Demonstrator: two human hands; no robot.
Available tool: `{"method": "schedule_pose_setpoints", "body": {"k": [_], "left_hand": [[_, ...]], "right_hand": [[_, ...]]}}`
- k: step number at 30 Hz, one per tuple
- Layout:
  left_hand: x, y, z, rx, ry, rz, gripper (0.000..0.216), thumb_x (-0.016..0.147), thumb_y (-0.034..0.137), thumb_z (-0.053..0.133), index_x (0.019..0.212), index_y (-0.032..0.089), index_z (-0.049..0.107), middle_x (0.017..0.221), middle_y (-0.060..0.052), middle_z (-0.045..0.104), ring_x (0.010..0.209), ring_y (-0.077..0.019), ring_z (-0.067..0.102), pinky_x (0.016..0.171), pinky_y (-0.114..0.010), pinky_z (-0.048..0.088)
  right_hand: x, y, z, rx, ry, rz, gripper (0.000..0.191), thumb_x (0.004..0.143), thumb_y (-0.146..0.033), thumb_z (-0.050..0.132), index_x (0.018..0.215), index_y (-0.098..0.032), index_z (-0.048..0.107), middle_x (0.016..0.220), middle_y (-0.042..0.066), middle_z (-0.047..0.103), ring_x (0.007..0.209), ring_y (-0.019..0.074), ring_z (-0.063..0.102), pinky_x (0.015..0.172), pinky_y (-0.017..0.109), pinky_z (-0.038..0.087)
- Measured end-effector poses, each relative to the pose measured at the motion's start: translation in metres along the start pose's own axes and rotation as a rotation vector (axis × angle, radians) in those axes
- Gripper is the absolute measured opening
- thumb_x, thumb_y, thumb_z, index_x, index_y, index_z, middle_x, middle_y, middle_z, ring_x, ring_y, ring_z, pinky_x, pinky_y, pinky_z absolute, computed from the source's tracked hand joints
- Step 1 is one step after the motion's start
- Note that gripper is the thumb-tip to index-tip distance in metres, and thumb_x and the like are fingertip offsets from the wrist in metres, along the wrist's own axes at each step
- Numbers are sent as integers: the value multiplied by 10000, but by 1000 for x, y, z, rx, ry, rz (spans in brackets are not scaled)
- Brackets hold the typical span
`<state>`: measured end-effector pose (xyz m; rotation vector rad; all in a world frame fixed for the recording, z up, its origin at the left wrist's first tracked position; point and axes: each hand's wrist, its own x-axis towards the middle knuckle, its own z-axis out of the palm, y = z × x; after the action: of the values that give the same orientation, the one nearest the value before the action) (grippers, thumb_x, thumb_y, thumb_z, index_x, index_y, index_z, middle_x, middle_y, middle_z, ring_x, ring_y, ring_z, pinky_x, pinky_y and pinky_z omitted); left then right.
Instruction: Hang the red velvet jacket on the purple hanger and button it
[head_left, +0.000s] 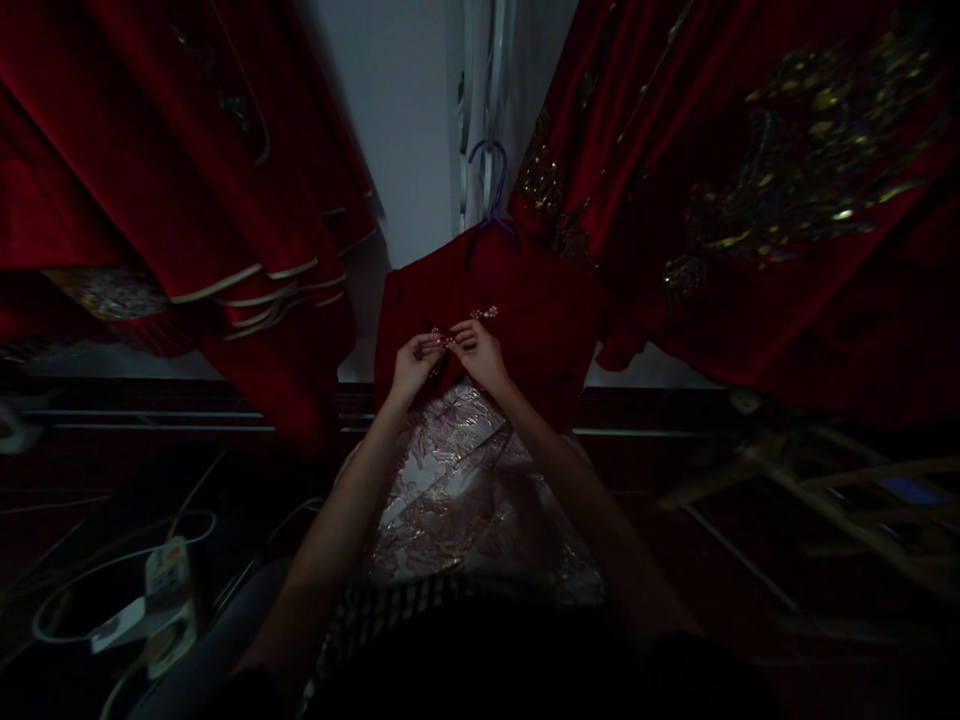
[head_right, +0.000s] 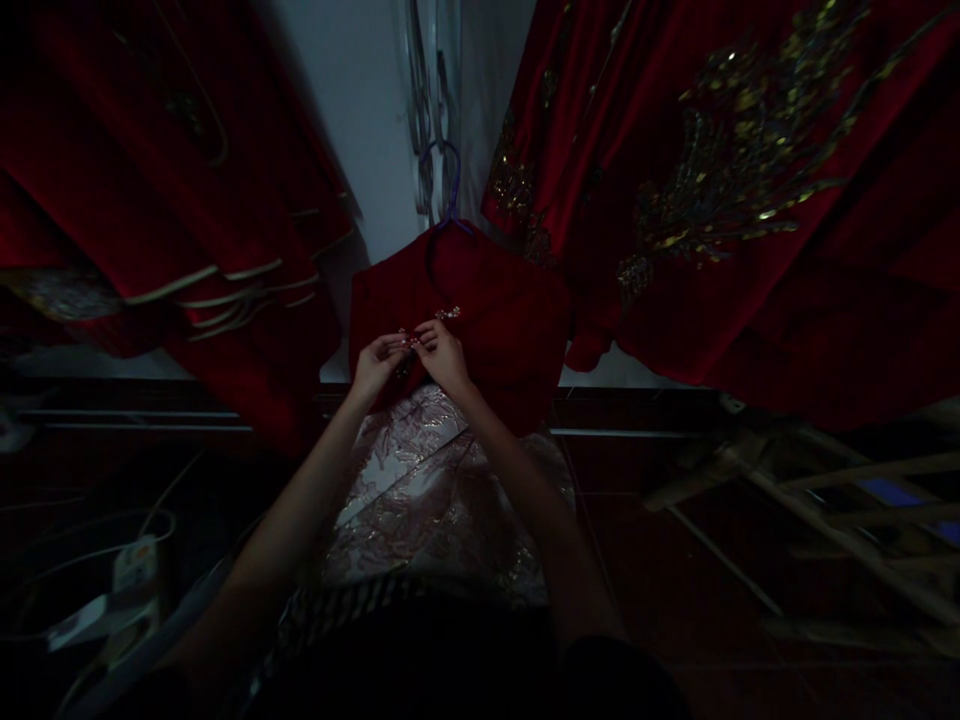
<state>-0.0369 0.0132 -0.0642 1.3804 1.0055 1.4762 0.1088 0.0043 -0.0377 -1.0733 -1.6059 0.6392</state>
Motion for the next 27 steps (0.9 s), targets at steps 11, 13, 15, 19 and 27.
{"method": "schedule_pose_setpoints", "body": {"k": [11,13,15,19,27], "left_hand": [[3,-2,-2,55,45,-9,378,631,329,758,928,105,695,916,-106,724,792,-170,678,824,-330,531],[2,0,-1,52,33,-10,370,624,325,768,912,104,700,918,-110,725,785,-169,676,811,-325,536],[2,1,0,63,37,-4,353,634,330,761,900,104,705,920,-111,727,773,-168,676,794,-320,541],[2,0,1,114,49,33,320,672,317,725,914,109,709,942,-112,731,775,-170,682,775,-316,548],[-2,9,0,337,99,120,253,725,294,659,898,119,715,896,-106,737,761,-181,696,713,-291,546]], "right_hand": [[-7,9,9,56,112,-44,139,794,-240,593,922,-207,548,871,8,643,741,106,622,658,217,523],[-9,11,9,86,133,-51,148,797,-250,596,929,-207,545,880,10,639,761,107,623,677,218,527],[-10,11,9,93,146,-59,141,805,-256,588,930,-208,542,898,13,638,779,107,623,692,218,527],[-11,7,10,57,151,-58,108,815,-247,573,911,-210,538,899,12,640,768,106,620,662,208,525],[-11,4,8,29,125,-92,104,828,-272,568,909,-212,543,889,10,645,764,109,625,626,199,522]]}}
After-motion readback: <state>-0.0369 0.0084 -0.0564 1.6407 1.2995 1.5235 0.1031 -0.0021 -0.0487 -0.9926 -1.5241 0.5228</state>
